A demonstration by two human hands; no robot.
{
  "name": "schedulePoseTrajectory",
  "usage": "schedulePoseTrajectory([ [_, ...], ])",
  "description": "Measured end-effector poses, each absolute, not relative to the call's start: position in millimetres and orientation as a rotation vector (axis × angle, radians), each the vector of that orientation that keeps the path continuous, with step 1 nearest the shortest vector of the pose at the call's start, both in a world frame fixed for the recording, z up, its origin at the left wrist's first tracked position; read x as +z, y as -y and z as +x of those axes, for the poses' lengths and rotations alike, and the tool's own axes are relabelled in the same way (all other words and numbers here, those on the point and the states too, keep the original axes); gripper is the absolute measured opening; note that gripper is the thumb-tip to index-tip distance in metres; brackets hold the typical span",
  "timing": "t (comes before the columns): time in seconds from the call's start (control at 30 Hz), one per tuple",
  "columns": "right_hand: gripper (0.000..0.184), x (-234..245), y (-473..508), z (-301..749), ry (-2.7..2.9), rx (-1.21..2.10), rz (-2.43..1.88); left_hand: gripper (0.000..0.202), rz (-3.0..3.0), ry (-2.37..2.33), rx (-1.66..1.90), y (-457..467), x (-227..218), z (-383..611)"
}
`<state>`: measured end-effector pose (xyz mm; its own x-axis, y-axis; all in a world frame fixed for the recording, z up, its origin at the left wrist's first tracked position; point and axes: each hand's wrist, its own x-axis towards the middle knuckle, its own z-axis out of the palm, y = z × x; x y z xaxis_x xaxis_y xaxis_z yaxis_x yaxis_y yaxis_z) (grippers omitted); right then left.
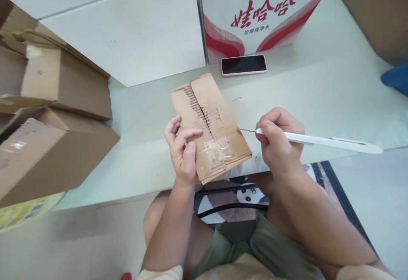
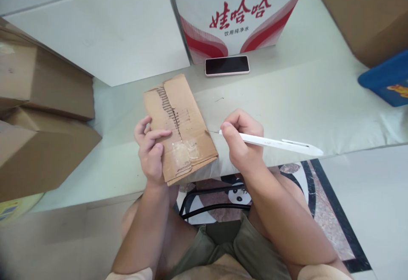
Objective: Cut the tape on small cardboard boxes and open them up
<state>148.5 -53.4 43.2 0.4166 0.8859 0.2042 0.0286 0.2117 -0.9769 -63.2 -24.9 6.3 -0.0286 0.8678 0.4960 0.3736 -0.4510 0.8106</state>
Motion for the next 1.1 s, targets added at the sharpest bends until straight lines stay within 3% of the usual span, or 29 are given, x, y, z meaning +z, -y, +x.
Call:
schedulePoseTrajectory([
  [1.1, 0.02, 43.3, 54.1, 145.7, 1.015, 0.775, -1.227, 0.041, 1.805, -1.3, 1.479, 26.5, 5.2, -62.5],
])
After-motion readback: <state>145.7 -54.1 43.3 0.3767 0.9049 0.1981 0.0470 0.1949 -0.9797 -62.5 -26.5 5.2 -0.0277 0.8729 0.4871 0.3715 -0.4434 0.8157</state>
